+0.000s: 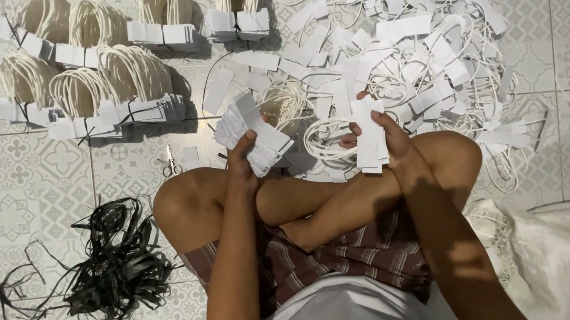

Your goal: The person sits on a tiled floor and repeatedly picks up white paper tags and bundles of white cable. They wrap the tags around the cable bundles and place the finished bundles into a growing stack. A pair of scissors and a pile of black cable remain unused nearby.

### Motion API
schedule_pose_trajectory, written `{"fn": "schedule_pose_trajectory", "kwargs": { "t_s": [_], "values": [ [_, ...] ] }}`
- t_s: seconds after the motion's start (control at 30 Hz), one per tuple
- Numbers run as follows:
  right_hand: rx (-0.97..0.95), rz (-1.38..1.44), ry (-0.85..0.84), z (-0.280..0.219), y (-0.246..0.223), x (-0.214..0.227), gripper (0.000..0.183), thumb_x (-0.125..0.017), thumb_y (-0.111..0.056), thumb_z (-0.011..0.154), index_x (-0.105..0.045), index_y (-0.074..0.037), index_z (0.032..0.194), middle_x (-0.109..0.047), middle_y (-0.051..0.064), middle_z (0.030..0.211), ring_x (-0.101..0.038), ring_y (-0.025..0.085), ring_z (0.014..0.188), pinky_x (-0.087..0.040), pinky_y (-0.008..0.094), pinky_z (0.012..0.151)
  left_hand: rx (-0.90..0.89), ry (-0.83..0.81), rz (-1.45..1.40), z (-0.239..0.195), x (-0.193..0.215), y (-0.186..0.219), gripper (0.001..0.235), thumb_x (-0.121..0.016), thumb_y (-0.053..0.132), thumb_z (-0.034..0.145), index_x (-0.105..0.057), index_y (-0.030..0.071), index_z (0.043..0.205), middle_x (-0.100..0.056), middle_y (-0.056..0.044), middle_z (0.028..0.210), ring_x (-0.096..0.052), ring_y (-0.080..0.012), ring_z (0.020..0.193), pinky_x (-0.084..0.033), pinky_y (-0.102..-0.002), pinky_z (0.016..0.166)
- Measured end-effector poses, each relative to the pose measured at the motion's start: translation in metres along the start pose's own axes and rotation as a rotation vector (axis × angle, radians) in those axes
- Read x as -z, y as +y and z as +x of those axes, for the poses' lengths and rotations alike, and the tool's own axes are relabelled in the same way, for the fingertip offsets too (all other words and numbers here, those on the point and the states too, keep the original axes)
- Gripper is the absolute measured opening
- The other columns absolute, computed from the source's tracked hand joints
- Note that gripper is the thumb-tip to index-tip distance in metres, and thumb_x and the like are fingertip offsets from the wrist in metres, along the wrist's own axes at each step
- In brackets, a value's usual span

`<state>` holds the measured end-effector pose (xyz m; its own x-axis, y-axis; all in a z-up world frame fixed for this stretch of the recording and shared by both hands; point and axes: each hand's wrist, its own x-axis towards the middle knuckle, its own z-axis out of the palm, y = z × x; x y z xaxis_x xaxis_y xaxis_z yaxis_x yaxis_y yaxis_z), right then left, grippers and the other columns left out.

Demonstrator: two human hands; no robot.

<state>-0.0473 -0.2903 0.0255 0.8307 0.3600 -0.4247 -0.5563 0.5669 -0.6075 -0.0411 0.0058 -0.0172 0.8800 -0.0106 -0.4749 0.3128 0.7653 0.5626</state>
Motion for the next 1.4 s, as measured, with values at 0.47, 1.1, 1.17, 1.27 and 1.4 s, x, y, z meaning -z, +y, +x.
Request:
{"fn": "schedule_pose_trajectory", "kwargs": {
  "t_s": [0.47, 1.1, 1.17, 1.27, 1.4],
  "values": [
    [0.111, 0.16, 0.372, 0.015, 0.0, 0.016, 0.06, -0.056, -0.075, 0.089, -0.052, -0.016, 0.083, -0.048, -0.003, 0.07, -0.06, 0.014, 0.074, -0.054, 0.02, 0.069, 0.014, -0.047, 0.004, 0.007, 0.011, -0.005, 0.083, -0.083, 0.019, 0.083, -0.038, 0.012, 0.153, -0.065, -0.015, 0.131, -0.064, -0.0311, 0.116, -0.046, -0.052, 0.109],
    [0.489, -0.529, 0.309, -0.011, -0.018, -0.093, 0.051, -0.058, -0.012, 0.103, -0.028, -0.015, 0.144, -0.056, 0.01, 0.104, -0.056, 0.014, 0.087, -0.046, 0.025, 0.077, -0.157, -0.112, 0.311, -0.024, -0.048, 0.026, 0.087, -0.092, 0.021, 0.068, -0.04, 0.018, 0.139, -0.06, -0.006, 0.114, -0.059, -0.0241, 0.113, -0.046, -0.045, 0.105],
    [0.467, -0.61, 0.243, -0.014, -0.027, -0.123, 0.054, -0.059, -0.016, 0.102, -0.028, -0.012, 0.146, -0.058, 0.014, 0.109, -0.058, 0.017, 0.09, -0.049, 0.029, 0.079, -0.169, -0.13, 0.318, -0.03, -0.053, 0.025, 0.089, -0.093, 0.018, 0.068, -0.038, 0.017, 0.138, -0.056, -0.006, 0.114, -0.056, -0.0228, 0.112, -0.046, -0.042, 0.102],
    [0.398, -0.718, 0.13, -0.011, -0.027, -0.154, 0.058, -0.062, -0.018, 0.101, -0.03, -0.008, 0.148, -0.061, 0.021, 0.114, -0.062, 0.023, 0.093, -0.053, 0.036, 0.083, -0.19, -0.159, 0.307, -0.031, -0.054, 0.024, 0.091, -0.094, 0.013, 0.067, -0.036, 0.017, 0.137, -0.052, -0.005, 0.114, -0.054, -0.0209, 0.11, -0.045, -0.037, 0.1],
    [0.303, -0.852, 0.076, 0.007, 0.004, -0.158, 0.069, -0.081, -0.008, 0.089, -0.042, -0.006, 0.145, -0.068, 0.024, 0.115, -0.069, 0.027, 0.096, -0.057, 0.042, 0.087, -0.222, -0.171, 0.319, -0.023, -0.037, 0.012, 0.096, -0.098, 0.009, 0.063, -0.037, 0.016, 0.137, -0.052, -0.005, 0.112, -0.054, -0.0205, 0.11, -0.043, -0.036, 0.1]
  ]
}}
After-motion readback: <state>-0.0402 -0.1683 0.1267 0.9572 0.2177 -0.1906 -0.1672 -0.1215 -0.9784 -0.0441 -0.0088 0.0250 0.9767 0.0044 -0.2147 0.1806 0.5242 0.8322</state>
